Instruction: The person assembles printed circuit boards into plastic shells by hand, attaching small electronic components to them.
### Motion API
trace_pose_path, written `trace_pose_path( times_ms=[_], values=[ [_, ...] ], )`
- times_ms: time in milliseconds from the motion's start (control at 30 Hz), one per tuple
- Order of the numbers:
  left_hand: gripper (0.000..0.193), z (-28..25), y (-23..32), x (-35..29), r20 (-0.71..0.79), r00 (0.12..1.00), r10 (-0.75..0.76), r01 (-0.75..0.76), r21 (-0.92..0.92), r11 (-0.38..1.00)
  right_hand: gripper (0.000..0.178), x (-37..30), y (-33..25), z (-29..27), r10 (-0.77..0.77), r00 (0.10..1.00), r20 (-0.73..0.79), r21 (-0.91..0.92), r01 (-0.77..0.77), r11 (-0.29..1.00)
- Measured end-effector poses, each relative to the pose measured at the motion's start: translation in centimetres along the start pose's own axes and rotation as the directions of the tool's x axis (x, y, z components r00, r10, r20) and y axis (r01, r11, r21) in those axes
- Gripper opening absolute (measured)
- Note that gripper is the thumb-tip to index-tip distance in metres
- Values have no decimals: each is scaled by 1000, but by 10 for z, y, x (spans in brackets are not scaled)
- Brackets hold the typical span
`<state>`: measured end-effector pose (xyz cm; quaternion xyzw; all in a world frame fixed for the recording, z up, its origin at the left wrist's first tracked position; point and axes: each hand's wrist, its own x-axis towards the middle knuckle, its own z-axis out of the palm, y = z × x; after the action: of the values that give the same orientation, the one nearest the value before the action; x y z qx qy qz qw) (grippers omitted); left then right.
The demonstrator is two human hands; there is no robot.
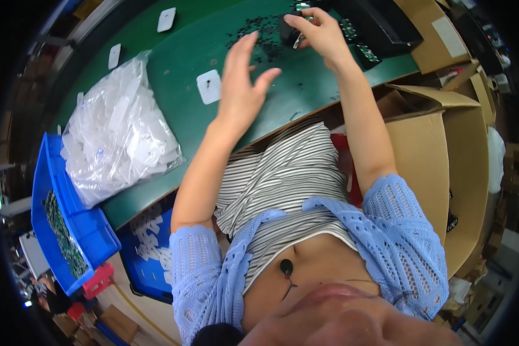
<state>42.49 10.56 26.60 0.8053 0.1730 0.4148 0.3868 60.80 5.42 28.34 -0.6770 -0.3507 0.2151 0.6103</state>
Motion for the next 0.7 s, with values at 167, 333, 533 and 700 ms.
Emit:
trace_pose_path(
  times_ms=[167, 333, 533, 700],
  values=[
    [57, -3, -11, -6, -47, 994, -95, 87, -153, 984, 48, -38, -12, 51, 151, 974, 169, 218, -186, 958],
    [32, -31, 9, -27, 9, 918, -396, 319, -610, 725, 41, -60, -12, 53, -110, 976, 189, 57, 101, 993],
    [36, -56, 10, -49, 193, 856, -480, 490, -600, 633, 15, -89, -23, 46, -611, 756, 235, 9, 627, 779],
    [58, -50, 21, -57, 132, 846, -516, 473, -634, 612, 13, -98, -26, 46, -471, 829, 302, 46, 481, 875]
  ],
)
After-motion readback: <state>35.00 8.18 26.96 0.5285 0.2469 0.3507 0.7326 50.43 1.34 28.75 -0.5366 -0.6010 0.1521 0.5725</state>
